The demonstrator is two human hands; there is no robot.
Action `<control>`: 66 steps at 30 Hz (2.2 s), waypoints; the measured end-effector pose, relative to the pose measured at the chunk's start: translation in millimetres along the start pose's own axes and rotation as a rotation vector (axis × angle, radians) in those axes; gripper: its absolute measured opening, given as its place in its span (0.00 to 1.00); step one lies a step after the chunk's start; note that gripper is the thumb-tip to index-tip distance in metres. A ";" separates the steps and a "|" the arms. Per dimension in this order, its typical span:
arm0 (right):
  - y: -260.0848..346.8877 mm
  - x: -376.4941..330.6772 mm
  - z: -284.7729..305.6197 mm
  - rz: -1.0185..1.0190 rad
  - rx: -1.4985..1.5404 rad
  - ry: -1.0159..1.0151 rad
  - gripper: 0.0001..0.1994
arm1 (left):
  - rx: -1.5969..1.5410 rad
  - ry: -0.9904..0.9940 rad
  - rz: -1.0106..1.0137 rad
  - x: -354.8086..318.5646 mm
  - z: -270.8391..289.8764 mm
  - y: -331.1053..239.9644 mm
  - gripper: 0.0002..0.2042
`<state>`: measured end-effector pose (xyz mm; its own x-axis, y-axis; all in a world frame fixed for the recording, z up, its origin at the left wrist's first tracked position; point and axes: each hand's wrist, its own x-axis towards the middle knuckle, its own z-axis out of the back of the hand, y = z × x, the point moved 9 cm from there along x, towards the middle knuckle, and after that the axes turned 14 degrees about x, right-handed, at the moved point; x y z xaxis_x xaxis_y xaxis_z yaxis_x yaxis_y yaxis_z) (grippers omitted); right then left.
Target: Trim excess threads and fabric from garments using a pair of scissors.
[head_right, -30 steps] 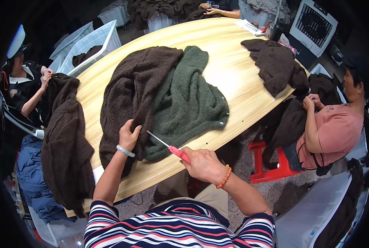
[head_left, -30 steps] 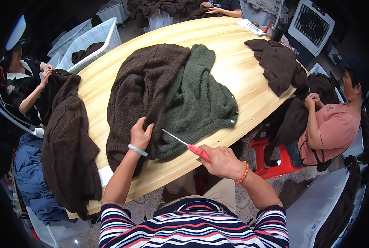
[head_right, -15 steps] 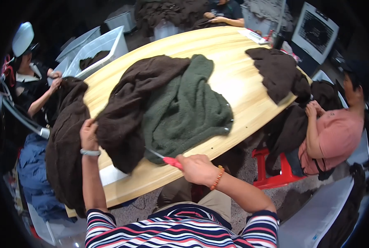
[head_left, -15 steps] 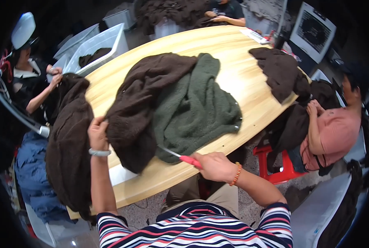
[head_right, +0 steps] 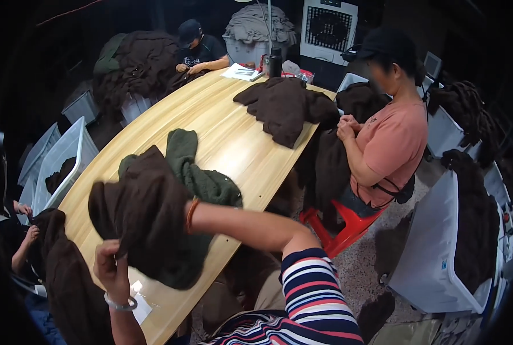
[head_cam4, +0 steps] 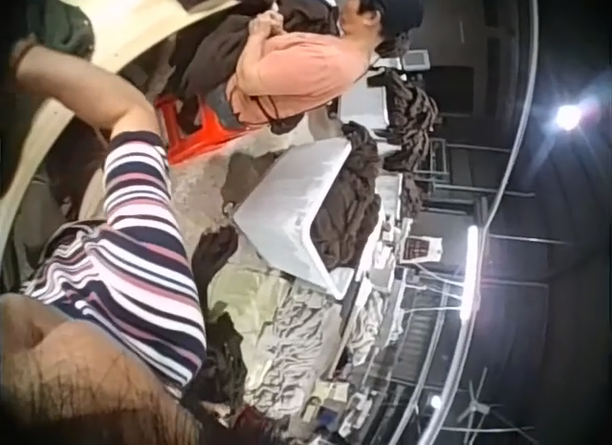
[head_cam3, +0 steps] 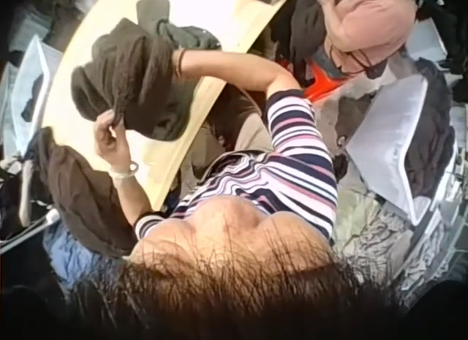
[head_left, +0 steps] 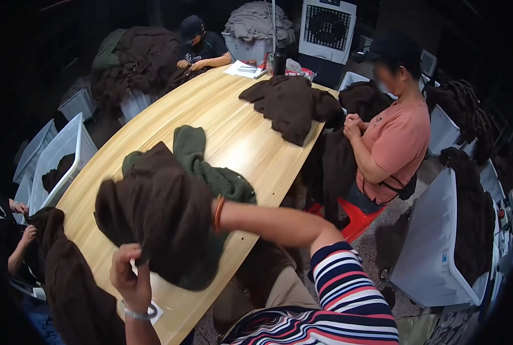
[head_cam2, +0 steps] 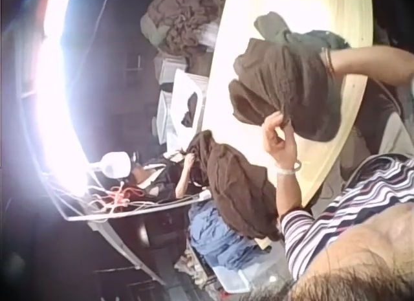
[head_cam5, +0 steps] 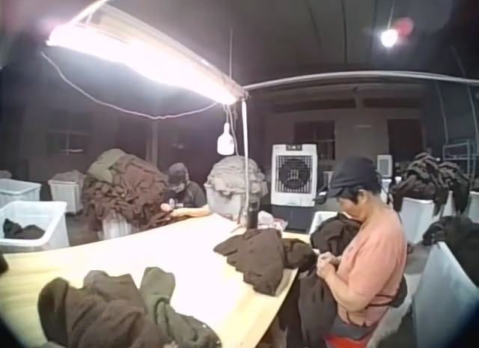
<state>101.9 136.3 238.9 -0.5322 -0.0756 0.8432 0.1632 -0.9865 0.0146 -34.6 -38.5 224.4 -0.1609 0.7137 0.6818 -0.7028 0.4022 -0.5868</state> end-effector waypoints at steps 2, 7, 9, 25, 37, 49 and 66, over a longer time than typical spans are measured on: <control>-4.2 -2.7 -19.7 0.067 -0.048 0.022 0.25 | 0.094 0.031 -0.035 15.8 -12.1 9.9 0.09; -202.8 -8.3 132.8 -0.736 -0.564 0.096 0.21 | 0.252 0.294 -0.084 1.9 -74.3 22.5 0.14; -238.0 -50.6 225.6 -1.175 -0.652 -0.099 0.18 | 0.345 0.413 -0.130 -16.3 -103.9 35.0 0.19; -42.4 -241.7 119.3 -1.340 -0.217 0.436 0.21 | 1.240 0.513 0.164 -68.8 -24.8 185.8 0.21; 46.6 -209.2 45.5 -1.219 0.078 0.651 0.20 | 0.759 0.689 -0.231 -36.1 -220.0 123.4 0.29; 67.4 -193.7 27.7 -1.177 0.160 0.866 0.18 | 0.653 0.664 -0.117 -53.6 -211.2 115.4 0.28; 49.6 -198.5 36.7 -1.310 0.078 0.726 0.19 | 0.500 0.201 0.165 -17.7 -210.4 180.5 0.05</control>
<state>246.1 107.8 91.9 -0.6133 0.7546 -0.2331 -0.7127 -0.4017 0.5750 -12.8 142.1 14.6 -0.1959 0.8591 0.4728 -0.9303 -0.0104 -0.3666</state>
